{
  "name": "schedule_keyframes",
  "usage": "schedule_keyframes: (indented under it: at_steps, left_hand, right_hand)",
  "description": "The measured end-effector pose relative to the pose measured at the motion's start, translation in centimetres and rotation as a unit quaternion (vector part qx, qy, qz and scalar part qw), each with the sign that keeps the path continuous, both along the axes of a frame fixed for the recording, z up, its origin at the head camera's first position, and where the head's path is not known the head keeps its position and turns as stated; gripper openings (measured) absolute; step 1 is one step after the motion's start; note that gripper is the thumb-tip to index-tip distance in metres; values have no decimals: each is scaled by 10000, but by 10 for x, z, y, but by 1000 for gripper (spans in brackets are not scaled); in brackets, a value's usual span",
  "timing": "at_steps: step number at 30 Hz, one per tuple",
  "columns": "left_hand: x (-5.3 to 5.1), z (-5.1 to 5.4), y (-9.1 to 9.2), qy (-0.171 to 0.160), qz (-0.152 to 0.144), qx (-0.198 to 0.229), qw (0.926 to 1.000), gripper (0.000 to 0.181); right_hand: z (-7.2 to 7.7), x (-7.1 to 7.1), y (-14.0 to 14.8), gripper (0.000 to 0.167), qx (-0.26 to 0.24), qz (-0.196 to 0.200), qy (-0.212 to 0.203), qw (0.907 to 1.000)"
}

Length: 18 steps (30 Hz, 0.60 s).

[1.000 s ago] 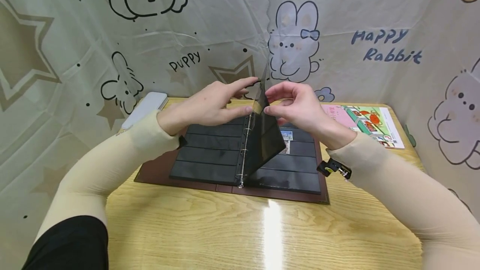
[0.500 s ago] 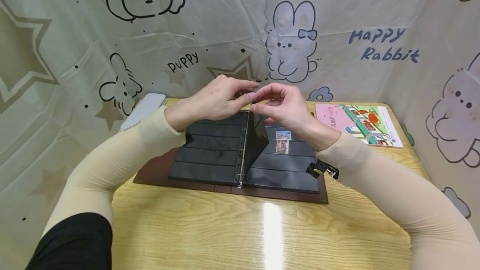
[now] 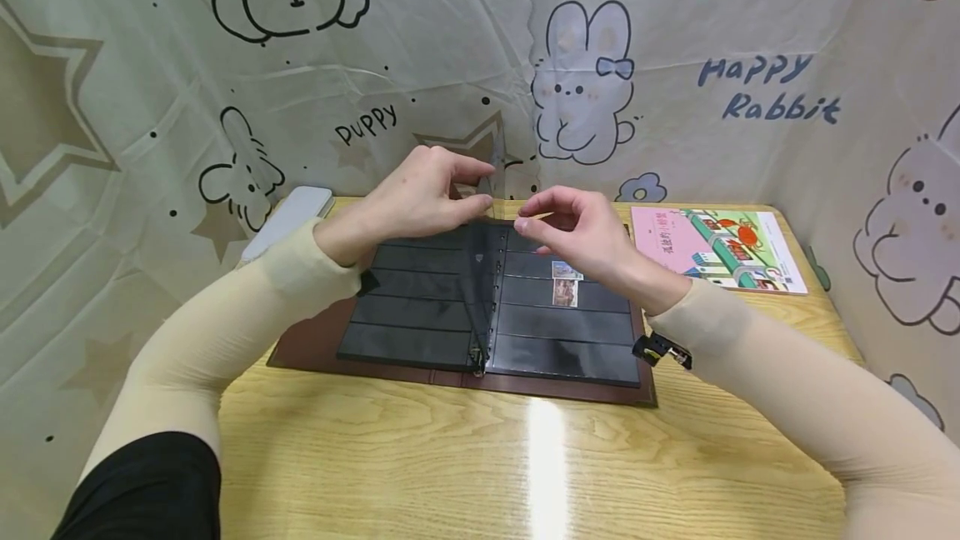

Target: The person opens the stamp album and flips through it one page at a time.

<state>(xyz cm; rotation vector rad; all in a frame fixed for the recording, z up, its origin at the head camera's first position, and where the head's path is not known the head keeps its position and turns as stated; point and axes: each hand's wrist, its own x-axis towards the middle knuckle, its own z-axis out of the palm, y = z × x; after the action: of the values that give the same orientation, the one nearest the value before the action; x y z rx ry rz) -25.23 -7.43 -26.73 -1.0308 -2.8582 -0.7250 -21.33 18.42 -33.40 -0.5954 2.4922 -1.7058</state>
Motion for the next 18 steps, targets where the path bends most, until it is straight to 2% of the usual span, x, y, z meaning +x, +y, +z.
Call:
schedule_keyframes:
  at_steps: [3, 6, 11, 13, 18]
  left_hand:
    - [0, 1, -3, -51, 61, 28, 10000, 47]
    - [0, 1, -6, -126, 109, 52, 9998, 47]
    - [0, 2, -11, -263, 169, 73, 9995, 47]
    - [0, 2, -13, -312, 199, 84, 9993, 47]
    - [-1, 4, -16, -386, 272, 125, 9988, 48]
  right_hand:
    - [-11, 0, 12, 40, 821, -121, 182, 9964]
    - [-25, 0, 27, 58, 1715, -99, 201, 9849]
    - [-57, -2, 47, 87, 2898, 139, 394, 9562]
    - [-71, -2, 52, 98, 3238, 247, 443, 9448]
    - [-99, 2, 63, 125, 3906, 482, 233, 9190]
